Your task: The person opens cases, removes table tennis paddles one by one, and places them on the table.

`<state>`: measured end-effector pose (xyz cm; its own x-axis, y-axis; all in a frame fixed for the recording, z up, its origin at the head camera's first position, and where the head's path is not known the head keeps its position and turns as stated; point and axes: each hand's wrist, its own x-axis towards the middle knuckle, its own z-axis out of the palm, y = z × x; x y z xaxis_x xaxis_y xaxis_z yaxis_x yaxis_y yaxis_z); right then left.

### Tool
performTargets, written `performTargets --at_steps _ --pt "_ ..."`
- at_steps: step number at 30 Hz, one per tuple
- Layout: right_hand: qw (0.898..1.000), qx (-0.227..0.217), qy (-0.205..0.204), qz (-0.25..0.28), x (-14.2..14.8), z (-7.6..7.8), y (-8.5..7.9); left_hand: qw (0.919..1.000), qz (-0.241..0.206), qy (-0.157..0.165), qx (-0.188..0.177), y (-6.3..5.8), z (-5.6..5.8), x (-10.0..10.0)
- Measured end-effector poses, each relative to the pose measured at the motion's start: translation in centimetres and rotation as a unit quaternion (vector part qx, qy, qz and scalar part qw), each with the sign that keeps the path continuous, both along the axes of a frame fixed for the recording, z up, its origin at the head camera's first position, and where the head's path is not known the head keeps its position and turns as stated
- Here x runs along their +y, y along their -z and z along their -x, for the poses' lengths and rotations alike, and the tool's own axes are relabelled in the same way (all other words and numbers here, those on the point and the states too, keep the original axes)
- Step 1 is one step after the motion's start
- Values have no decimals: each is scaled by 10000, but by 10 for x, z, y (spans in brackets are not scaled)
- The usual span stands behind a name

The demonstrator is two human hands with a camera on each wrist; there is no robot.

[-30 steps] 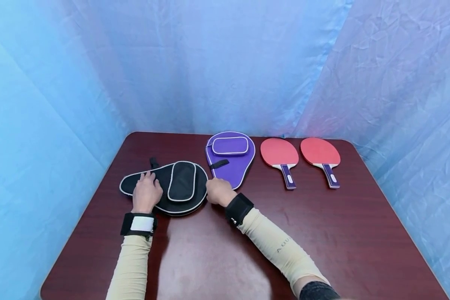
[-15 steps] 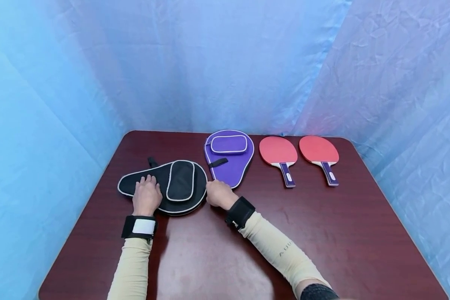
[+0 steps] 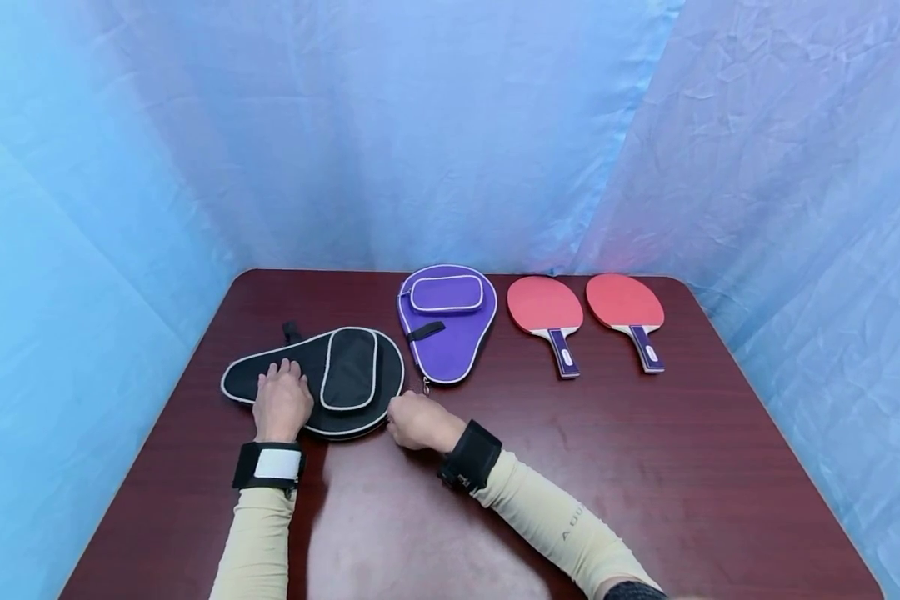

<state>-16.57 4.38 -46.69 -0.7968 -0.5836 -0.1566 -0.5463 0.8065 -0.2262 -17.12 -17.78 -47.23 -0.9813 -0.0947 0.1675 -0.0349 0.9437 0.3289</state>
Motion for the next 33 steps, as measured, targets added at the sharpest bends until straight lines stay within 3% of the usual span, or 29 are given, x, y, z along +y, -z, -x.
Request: performTargets --at_steps 6,12,23,33 --pt "9996 -32 -166 -222 -25 -22 -4 10000 22 21 -95 1 0 -1" --pt "9975 355 -523 -319 -53 -35 -2 10000 39 21 15 0 -1 0" --pt "9980 447 -433 -69 -70 -38 3 9998 55 86 -164 -2 1 0" --pt "9982 349 -487 50 -69 -37 7 10000 -53 42 -41 -1 -1 -1"
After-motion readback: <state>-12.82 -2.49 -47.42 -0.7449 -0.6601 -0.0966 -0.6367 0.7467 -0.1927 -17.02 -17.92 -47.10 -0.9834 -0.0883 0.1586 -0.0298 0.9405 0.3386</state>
